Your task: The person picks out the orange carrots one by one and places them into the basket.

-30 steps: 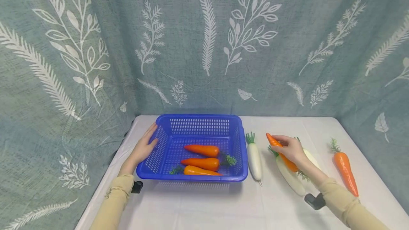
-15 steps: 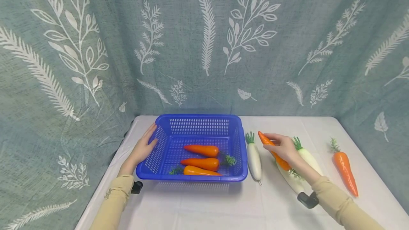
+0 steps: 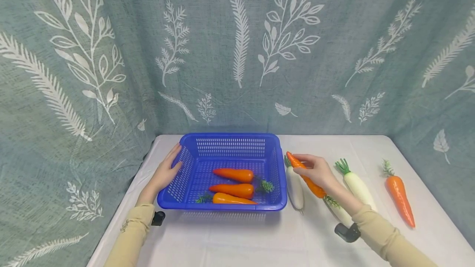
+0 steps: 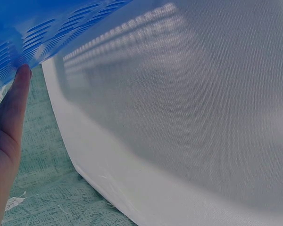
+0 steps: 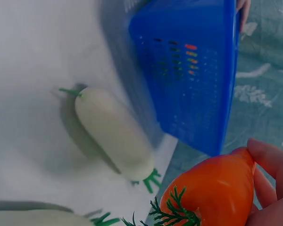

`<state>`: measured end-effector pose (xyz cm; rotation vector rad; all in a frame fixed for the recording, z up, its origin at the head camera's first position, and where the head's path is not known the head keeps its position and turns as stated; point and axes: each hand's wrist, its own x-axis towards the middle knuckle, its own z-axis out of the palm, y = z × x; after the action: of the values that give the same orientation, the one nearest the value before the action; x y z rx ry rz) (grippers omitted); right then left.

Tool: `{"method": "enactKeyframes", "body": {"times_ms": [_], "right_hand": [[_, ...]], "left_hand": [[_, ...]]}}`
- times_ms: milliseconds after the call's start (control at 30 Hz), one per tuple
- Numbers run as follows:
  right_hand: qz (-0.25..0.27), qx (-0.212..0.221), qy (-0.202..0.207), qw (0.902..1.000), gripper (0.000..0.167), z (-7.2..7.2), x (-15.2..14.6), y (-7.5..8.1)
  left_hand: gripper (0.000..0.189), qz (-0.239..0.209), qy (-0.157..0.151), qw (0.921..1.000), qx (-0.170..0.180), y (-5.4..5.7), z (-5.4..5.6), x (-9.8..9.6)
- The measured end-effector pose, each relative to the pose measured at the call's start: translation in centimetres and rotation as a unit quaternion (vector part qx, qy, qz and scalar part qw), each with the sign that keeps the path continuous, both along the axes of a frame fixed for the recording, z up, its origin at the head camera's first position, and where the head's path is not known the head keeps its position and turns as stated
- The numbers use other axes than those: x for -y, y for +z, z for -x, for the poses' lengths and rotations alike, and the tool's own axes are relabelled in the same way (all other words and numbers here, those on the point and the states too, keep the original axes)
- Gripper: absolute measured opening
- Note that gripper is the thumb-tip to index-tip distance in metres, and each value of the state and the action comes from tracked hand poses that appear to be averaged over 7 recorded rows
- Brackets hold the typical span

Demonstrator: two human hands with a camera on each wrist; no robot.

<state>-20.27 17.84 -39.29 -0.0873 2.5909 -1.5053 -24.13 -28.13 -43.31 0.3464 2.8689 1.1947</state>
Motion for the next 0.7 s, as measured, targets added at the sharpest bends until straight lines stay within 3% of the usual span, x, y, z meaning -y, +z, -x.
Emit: {"method": "enactKeyframes", "body": {"times_ms": [700], "right_hand": [[0.043,-0.011,0.057,0.9974,0.044,-0.4,4.4,1.3]], "left_hand": [[0.054,0.002,-0.001,1.0000,0.001,-0.1,0.0,0.1]]}}
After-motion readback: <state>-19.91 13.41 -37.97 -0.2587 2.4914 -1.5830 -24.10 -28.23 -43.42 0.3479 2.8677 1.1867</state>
